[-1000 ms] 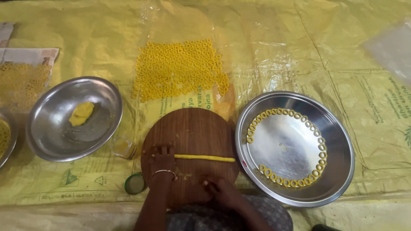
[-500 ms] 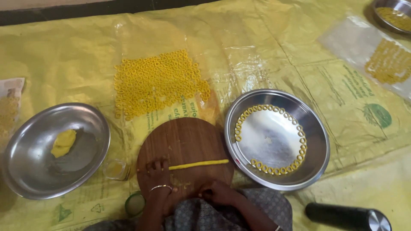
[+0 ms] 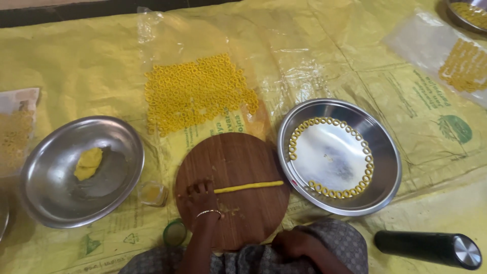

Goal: The person rolls yellow dough into thin ropes on a wooden board, then pinches off small segments and forms them into rings. The finished rings are placed into a metal tray in a circular pattern. The person repeats this process throughout the clip.

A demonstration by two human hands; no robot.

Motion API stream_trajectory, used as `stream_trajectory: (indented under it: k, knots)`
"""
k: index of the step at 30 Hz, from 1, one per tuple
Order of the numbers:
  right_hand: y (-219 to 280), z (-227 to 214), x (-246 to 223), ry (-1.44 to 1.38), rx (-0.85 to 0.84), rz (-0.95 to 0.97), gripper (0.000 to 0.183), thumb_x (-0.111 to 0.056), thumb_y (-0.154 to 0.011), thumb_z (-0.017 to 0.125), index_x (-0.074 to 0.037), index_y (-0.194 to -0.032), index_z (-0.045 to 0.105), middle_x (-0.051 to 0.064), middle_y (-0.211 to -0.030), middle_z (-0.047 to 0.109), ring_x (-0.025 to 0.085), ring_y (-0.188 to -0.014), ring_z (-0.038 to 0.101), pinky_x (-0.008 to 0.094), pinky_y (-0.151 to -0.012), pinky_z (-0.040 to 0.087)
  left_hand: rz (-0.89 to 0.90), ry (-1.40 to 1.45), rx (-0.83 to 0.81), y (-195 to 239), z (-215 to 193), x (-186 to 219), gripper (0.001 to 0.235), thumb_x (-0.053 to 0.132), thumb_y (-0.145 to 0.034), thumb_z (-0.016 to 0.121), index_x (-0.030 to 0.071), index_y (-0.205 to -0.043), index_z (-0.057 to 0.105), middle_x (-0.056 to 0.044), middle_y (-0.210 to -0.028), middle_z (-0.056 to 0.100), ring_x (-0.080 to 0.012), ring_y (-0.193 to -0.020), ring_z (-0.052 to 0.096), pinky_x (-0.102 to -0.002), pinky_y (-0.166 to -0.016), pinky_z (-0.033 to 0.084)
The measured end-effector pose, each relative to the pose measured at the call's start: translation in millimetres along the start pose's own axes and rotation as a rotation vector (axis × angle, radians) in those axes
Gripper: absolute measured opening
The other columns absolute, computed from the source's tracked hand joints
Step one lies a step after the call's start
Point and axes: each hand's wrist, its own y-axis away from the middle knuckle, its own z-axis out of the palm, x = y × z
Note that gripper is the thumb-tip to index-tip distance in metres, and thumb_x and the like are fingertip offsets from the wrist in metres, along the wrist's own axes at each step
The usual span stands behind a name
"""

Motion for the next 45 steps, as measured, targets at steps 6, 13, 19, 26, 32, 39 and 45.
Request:
stream_trajectory:
  k: [6,13,19,26,32,39,45]
  knots:
    - [0,-24,18,-0.258,0.932,0.504,0.016,-0.021,-0.085,0.07,-0.011,-0.097,0.07,0.016,-0.086,0.077,0.037,-0.082,0.074,0.049,-0.072,0.057,0.006,0.037,-0.016,10,3,-3,0.123,0.036,-0.06,0.1,0.022,-0.155,0.023,-0.011,-0.158,0.027,-0.0389,-0.151,0.021,-0.069,-0.12,0.02]
    - [-28,-11,43,-0.286,1.151,0.54,0.038,-0.028,-0.09,0.073,0.001,-0.111,0.061,0.025,-0.082,0.072,0.046,-0.077,0.066,0.056,-0.064,0.051,-0.074,0.162,0.31,22,46,-15,0.135,0.048,-0.053,0.098,0.017,-0.157,0.017,-0.014,-0.163,0.021,-0.04,-0.154,0.012,-0.065,-0.122,0.014]
    - [-11,-8,77,-0.998,1.18,0.504,0.031,-0.031,-0.101,0.058,-0.003,-0.11,0.068,0.009,-0.077,0.066,0.02,-0.063,0.063,0.036,-0.056,0.054,0.015,0.417,0.456,6,81,-46,0.133,0.061,-0.06,0.089,0.002,-0.155,0.016,-0.03,-0.158,0.021,-0.0498,-0.147,0.016,-0.063,-0.12,0.016]
    - [18,-32,102,-1.502,1.435,0.452,0.025,-0.024,-0.105,0.047,-0.004,-0.116,0.059,0.013,-0.091,0.067,0.025,-0.07,0.069,0.038,-0.06,0.058,-0.025,0.465,0.511,-38,108,-72,0.112,0.065,-0.083,0.075,-0.011,-0.146,0.022,-0.043,-0.148,0.027,-0.0554,-0.14,0.025,-0.059,-0.116,0.023]
    - [-6,-19,78,-1.257,1.157,0.331,0.03,-0.019,-0.101,0.051,-0.003,-0.122,0.065,0.015,-0.097,0.075,0.023,-0.074,0.071,0.036,-0.062,0.057,-0.098,0.778,0.62,-66,103,-86,0.086,0.058,-0.094,0.064,-0.006,-0.146,0.04,-0.036,-0.144,0.05,-0.0513,-0.133,0.048,-0.051,-0.112,0.039]
    - [-38,-30,61,-0.703,1.122,0.611,0.042,-0.032,-0.096,0.065,-0.005,-0.127,0.062,0.021,-0.101,0.075,0.032,-0.087,0.074,0.042,-0.077,0.058,-0.198,0.919,0.361,-40,85,-81,0.096,0.063,-0.094,0.059,-0.006,-0.152,0.027,-0.04,-0.143,0.047,-0.0526,-0.132,0.048,-0.053,-0.107,0.042]
    - [-14,-31,67,-0.559,1.358,0.746,0.039,-0.022,-0.096,0.063,-0.006,-0.132,0.065,0.024,-0.117,0.072,0.043,-0.109,0.069,0.049,-0.091,0.054,-0.144,1.083,0.215,-30,92,-51,0.097,0.067,-0.089,0.053,0.003,-0.157,0.026,-0.036,-0.144,0.052,-0.0483,-0.136,0.05,-0.048,-0.112,0.042]
